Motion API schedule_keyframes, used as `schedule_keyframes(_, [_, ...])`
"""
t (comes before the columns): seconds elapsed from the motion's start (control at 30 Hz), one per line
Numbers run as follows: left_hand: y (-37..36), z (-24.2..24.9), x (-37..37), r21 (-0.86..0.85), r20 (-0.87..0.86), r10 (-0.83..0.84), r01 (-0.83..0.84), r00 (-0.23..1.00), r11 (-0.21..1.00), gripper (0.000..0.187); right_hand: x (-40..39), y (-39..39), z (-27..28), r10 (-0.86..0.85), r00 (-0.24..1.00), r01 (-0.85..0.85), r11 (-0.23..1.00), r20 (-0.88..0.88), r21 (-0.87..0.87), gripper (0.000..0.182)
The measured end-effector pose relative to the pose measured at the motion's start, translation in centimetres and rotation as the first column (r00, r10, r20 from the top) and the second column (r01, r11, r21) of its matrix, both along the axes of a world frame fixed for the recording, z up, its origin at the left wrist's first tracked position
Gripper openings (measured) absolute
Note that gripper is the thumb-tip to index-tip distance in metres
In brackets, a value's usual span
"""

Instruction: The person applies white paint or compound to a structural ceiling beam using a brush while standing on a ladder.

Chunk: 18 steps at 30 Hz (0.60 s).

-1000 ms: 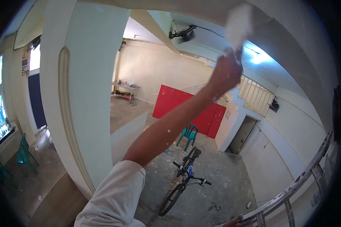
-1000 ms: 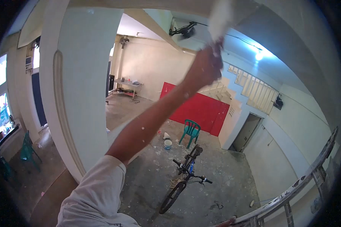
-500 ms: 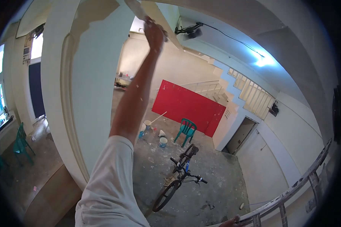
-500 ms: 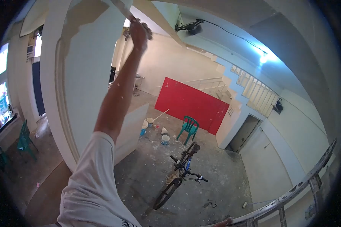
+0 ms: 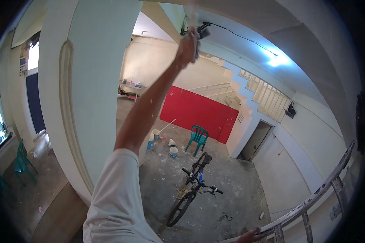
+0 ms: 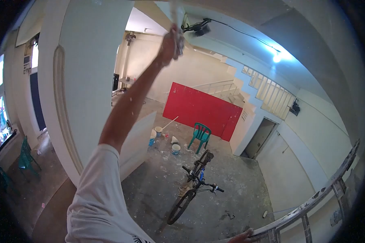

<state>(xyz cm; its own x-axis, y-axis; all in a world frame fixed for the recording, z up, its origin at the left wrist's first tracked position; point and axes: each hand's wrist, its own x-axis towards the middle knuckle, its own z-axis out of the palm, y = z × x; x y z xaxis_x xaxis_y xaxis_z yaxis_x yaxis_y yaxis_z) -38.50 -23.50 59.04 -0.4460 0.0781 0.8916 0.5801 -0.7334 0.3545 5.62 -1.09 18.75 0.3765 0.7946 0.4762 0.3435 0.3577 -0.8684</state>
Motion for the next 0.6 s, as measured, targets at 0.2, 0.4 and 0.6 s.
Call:
schedule_keyframes(0.2, [1.4,-3.7,1.1,-0.052,0.174,-0.002,0.012,0.985,0.999,0.033,-0.5,0.1,0.3,0.167,0.961,-0.135,0.978,-0.219,0.157,0.071])
schedule_keyframes(0.4, [-2.4,-4.0,-1.8,-0.075,0.248,0.588,-0.59,0.77,0.804,0.024,-0.6,-0.4,0.5,0.15,0.977,-0.115,0.969,-0.151,0.22,0.072])
schedule_keyframes(0.6, [-6.4,-1.6,-8.0,-0.07,0.176,0.9,-0.906,0.399,0.416,0.02,0.2,2.9,-3.2,0.076,0.988,-0.05,0.98,-0.132,0.194,0.069])
